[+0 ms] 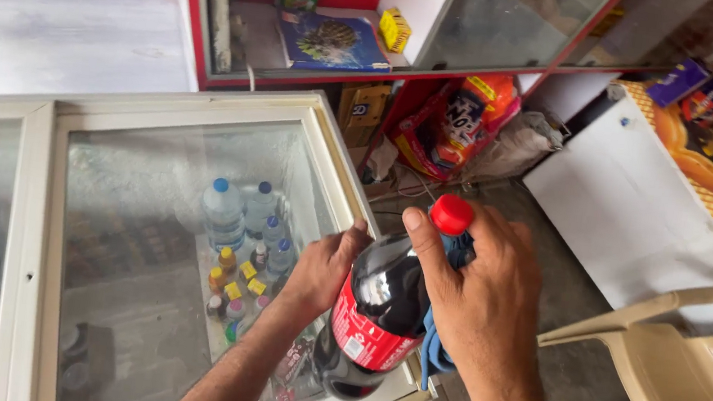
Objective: Wiping beverage bottles with a cloth and placing them into a glass-top freezer.
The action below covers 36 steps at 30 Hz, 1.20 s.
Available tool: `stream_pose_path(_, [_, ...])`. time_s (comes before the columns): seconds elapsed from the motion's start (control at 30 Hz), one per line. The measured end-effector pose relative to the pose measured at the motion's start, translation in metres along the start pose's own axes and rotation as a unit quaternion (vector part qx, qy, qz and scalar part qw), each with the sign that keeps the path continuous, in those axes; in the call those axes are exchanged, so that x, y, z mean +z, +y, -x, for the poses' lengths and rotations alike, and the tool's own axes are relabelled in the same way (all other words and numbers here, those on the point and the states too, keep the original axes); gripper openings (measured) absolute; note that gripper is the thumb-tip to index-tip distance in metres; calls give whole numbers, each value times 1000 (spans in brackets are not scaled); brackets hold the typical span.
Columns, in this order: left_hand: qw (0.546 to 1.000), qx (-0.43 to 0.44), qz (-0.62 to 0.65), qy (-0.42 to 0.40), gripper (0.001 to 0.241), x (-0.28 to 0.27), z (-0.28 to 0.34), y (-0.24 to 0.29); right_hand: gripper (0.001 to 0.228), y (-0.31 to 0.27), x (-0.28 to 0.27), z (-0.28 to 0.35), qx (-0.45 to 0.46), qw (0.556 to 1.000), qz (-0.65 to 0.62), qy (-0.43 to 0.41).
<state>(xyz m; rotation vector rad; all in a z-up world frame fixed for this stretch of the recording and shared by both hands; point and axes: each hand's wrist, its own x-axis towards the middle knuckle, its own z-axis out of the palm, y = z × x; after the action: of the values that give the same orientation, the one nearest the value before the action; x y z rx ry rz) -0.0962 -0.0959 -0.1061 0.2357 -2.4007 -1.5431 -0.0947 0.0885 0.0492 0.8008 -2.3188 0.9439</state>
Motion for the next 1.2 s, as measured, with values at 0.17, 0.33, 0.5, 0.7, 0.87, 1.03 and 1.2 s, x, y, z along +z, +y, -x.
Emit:
stream_pose_path(0.17, [996,-29,-46,-70,82,4,-21,-21,34,-19,5,1,34,999,22,14])
stream_pose_path(0.33, [992,27,-1,-119,85,10,-47,-75,32,-37,8,-2,20,997,76,26])
stream_pose_path(0.5, [991,20,-23,-128,85,-8,-66,-58,29,-41,18,-6,19,998,35,43])
stream_pose_path(0.7, [993,10,-67,-98,80,-18,-88,-53,30,-36,27,-13,23,998,29,56])
stream_pose_path(0.87, [975,-24,-172,-138,66,-16,-96,-56,33,-32,28,-18,26,999,20,33])
stream_pose_path(1.03, [935,158,-281,-150,31,-10,-100,-86,28,-28,34,-15,35,999,-2,28])
stream_pose_path(1.2, [908,225,-341,-98,34,-15,-87,-71,25,-36,35,-10,55,998,-4,40])
